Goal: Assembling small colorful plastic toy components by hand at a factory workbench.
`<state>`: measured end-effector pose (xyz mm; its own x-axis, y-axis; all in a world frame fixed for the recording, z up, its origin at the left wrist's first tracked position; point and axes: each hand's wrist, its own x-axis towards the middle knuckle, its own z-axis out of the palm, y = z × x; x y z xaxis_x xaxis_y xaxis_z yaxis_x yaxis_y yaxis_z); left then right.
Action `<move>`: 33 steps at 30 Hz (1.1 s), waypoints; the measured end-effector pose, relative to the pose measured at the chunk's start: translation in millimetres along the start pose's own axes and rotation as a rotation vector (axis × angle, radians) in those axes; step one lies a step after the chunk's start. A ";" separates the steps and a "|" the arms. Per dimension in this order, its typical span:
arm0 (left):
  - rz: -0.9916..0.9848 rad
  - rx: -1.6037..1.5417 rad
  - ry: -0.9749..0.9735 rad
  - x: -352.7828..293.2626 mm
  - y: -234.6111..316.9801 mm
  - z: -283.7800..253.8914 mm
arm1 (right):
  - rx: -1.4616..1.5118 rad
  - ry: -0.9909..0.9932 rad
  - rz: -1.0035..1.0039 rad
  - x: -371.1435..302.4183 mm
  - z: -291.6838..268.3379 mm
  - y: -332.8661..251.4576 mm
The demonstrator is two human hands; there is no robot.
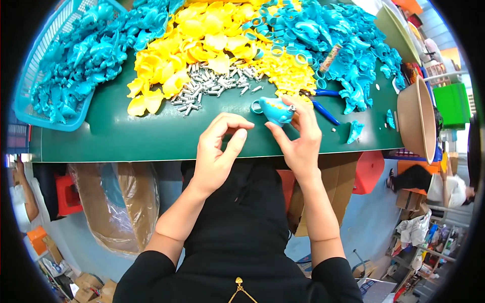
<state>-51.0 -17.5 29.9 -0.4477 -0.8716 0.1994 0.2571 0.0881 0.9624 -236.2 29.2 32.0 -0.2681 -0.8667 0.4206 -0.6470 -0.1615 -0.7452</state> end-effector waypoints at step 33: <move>0.600 1.121 -0.382 36.1 -11.4 13.5 | 0.013 0.005 0.172 20.2 -34.9 10.3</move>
<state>-81.6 -43.5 28.6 -0.7723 -0.3851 0.5052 -0.2602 0.9173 0.3013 -273.1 26.5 50.9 -0.3775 -0.8799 0.2887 -0.5822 -0.0169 -0.8128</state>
